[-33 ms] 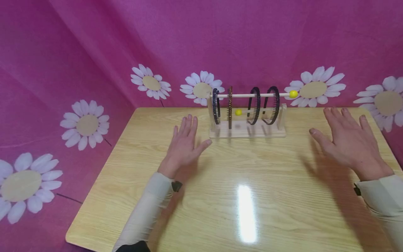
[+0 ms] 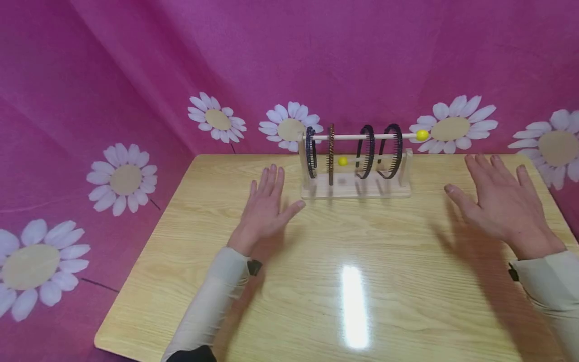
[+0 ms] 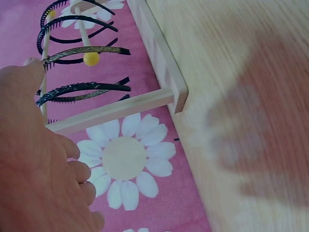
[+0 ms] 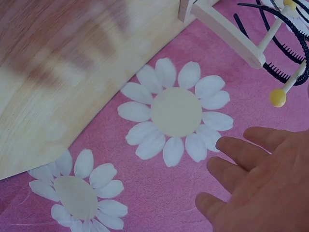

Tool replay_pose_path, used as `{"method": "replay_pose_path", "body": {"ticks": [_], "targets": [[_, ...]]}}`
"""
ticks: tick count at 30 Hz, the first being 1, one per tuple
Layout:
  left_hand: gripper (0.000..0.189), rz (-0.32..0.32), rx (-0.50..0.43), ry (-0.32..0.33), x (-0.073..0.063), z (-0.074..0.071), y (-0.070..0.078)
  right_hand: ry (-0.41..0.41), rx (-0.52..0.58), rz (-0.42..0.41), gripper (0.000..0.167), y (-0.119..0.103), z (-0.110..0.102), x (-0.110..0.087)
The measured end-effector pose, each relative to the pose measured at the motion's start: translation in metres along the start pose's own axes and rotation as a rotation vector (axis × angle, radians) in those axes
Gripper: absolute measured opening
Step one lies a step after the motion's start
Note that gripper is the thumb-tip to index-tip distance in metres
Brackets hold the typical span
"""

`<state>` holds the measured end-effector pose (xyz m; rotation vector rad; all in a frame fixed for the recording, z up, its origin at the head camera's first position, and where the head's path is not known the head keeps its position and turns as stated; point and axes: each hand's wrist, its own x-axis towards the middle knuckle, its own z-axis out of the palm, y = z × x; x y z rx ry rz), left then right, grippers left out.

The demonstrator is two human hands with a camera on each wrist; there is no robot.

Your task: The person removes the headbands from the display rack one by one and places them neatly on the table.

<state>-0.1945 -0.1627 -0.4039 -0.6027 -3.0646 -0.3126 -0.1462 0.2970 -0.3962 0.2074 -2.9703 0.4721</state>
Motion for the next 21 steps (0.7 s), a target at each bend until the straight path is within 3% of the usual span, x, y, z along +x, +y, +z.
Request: {"method": "replay_pose_path", "body": {"ticks": [10, 21], "targets": [[0.1, 0.0, -0.012, -0.017, 0.0, 0.001, 0.0, 0.03, 0.009, -0.019, 0.081, -0.006, -0.004, 0.002], [0.1, 0.011, -0.08, -0.092, 0.01, 0.019, -0.003, 0.064, 0.043, -0.027, 0.078, -0.012, -0.006, 0.003]]}}
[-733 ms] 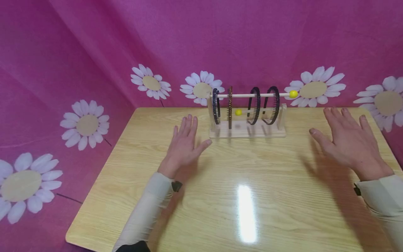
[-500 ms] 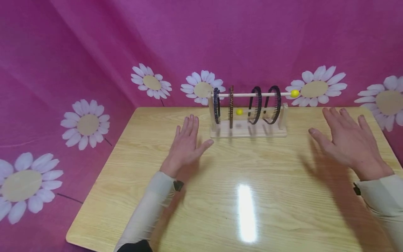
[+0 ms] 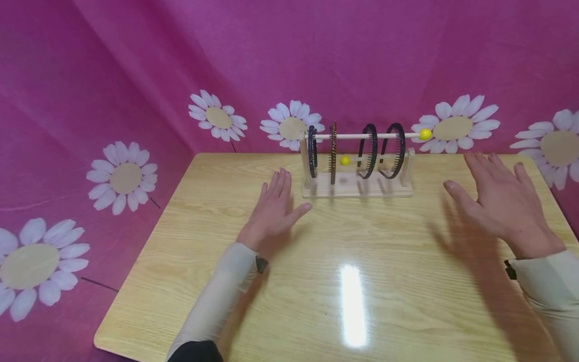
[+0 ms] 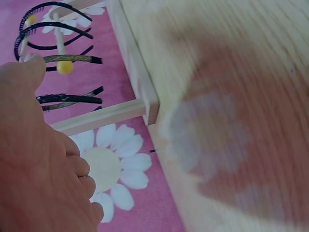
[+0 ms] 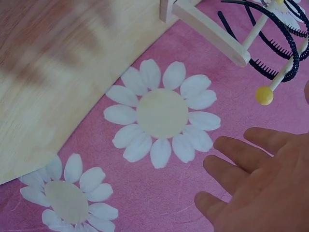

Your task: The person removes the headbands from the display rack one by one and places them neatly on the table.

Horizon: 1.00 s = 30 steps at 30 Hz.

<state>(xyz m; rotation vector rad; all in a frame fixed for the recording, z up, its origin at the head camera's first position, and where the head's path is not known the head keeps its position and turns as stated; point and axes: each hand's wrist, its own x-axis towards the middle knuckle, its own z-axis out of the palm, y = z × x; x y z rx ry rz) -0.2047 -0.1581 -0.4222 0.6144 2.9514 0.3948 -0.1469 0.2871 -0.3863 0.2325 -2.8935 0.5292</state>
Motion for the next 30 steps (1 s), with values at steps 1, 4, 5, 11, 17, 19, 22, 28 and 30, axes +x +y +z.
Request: {"method": "replay_pose_path", "body": {"ticks": [1, 4, 5, 11, 17, 19, 22, 28, 30], "targets": [[0.1, 0.001, -0.003, -0.006, 0.001, 0.002, 0.0, 0.005, 0.004, 0.0, 0.078, -0.001, 0.0, 0.0], [0.099, 0.014, 0.008, -0.03, 0.006, 0.007, -0.002, 0.016, 0.015, 0.004, 0.077, -0.003, 0.0, 0.002], [0.099, 0.016, 0.011, -0.042, 0.007, 0.009, -0.002, 0.022, 0.023, 0.002, 0.077, -0.004, 0.0, 0.003], [0.098, 0.034, -0.007, -0.112, 0.016, 0.019, -0.002, 0.093, 0.079, -0.042, 0.072, -0.009, 0.002, 0.006], [0.103, 0.036, -0.008, -0.185, 0.02, 0.03, -0.003, 0.127, 0.16, -0.052, 0.069, -0.018, 0.002, 0.01], [0.103, 0.025, -0.015, -0.209, 0.021, 0.031, -0.002, 0.133, 0.189, -0.046, 0.068, -0.022, 0.002, 0.011], [0.102, 0.011, -0.011, -0.243, 0.023, 0.033, 0.0, 0.145, 0.223, -0.03, 0.067, -0.026, 0.002, 0.013], [0.101, -0.006, 0.011, -0.267, 0.026, 0.034, 0.003, 0.185, 0.284, 0.002, 0.063, -0.037, 0.002, 0.016], [0.101, 0.0, 0.018, -0.261, 0.028, 0.034, 0.004, 0.197, 0.3, 0.015, 0.062, -0.041, 0.002, 0.016]]}}
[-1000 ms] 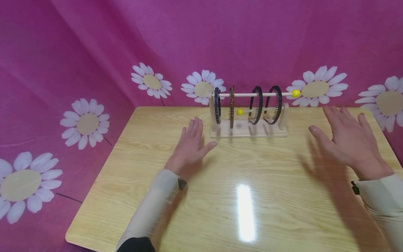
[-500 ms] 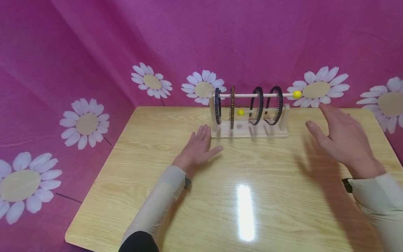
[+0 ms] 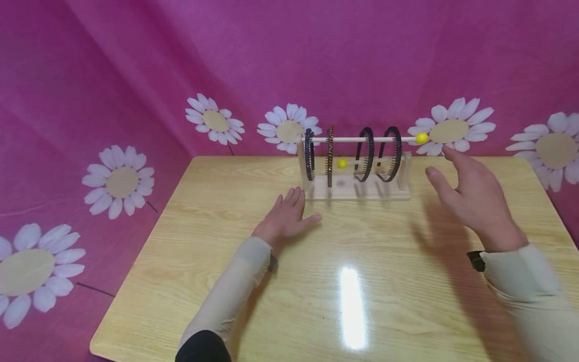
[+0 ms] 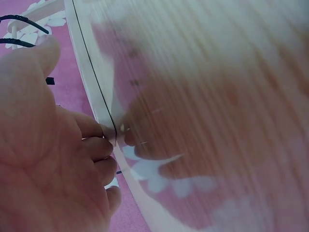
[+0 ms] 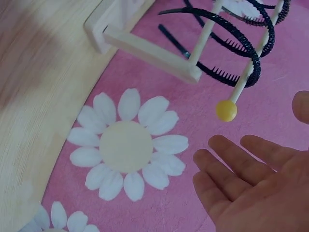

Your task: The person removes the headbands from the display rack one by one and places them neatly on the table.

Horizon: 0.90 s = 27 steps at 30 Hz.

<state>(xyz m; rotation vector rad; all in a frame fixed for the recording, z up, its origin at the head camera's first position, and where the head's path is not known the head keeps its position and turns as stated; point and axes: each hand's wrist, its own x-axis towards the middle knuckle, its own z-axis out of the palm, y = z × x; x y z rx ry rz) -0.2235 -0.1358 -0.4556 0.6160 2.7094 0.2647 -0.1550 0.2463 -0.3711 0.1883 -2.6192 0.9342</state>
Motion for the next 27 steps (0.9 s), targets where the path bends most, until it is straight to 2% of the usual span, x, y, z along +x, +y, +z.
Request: {"method": "replay_pose_path", "body": {"ticks": [5, 10, 17, 22, 27], "targets": [[0.101, 0.008, 0.006, 0.009, 0.003, 0.001, -0.002, 0.016, 0.039, 0.019, 0.06, -0.012, 0.008, 0.003], [0.102, -0.002, 0.0, -0.008, 0.006, 0.002, -0.002, 0.046, 0.065, 0.045, 0.056, -0.02, 0.016, 0.007], [0.102, -0.004, -0.002, -0.013, 0.005, 0.001, -0.002, 0.094, 0.128, 0.149, 0.049, -0.03, 0.029, 0.015], [0.103, -0.004, -0.006, -0.009, 0.006, 0.002, -0.002, 0.126, 0.157, 0.179, 0.042, -0.032, 0.042, 0.021], [0.104, 0.001, -0.01, -0.007, 0.006, 0.003, -0.002, 0.115, 0.187, 0.221, 0.042, -0.032, 0.052, 0.025]]}}
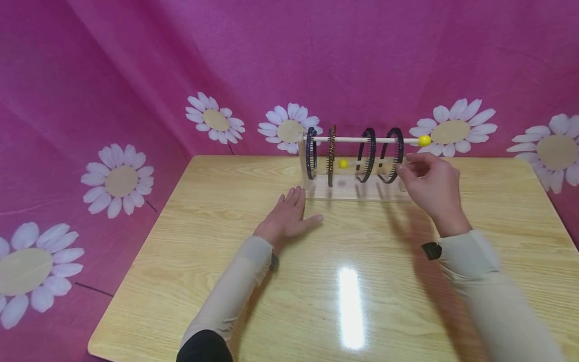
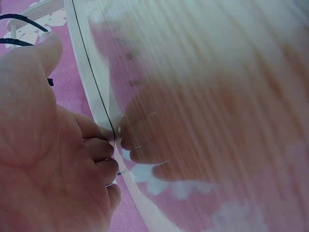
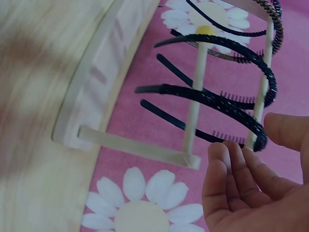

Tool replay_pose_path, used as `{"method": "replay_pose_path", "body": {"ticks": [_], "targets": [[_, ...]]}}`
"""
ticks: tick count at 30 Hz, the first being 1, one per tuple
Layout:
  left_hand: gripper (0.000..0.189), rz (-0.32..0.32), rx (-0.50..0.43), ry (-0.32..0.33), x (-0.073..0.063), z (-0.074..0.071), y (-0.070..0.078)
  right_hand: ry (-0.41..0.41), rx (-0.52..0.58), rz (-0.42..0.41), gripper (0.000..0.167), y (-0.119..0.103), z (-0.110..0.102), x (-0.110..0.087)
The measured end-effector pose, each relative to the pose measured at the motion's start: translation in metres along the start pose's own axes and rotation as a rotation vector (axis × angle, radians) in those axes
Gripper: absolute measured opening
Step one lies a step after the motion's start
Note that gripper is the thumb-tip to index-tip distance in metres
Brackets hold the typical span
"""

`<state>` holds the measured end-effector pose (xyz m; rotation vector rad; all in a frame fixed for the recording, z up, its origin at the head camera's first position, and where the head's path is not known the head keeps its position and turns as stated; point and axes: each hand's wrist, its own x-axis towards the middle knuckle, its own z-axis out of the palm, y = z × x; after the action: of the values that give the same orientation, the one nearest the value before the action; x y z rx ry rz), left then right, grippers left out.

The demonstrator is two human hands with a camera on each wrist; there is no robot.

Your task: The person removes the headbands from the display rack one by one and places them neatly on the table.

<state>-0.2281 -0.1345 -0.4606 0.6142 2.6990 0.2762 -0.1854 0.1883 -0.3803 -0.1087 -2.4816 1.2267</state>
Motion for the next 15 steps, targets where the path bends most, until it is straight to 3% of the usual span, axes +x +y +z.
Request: {"method": "replay_pose_path", "body": {"ticks": [5, 15], "targets": [[0.105, 0.005, 0.003, 0.009, 0.0001, -0.0004, -0.0001, 0.001, 0.021, 0.03, 0.044, 0.0009, 0.0077, 0.0008], [0.103, 0.002, 0.001, -0.011, 0.0, -0.0009, 0.0006, 0.025, 0.008, 0.026, 0.034, -0.0008, 0.011, 0.0022]]}}
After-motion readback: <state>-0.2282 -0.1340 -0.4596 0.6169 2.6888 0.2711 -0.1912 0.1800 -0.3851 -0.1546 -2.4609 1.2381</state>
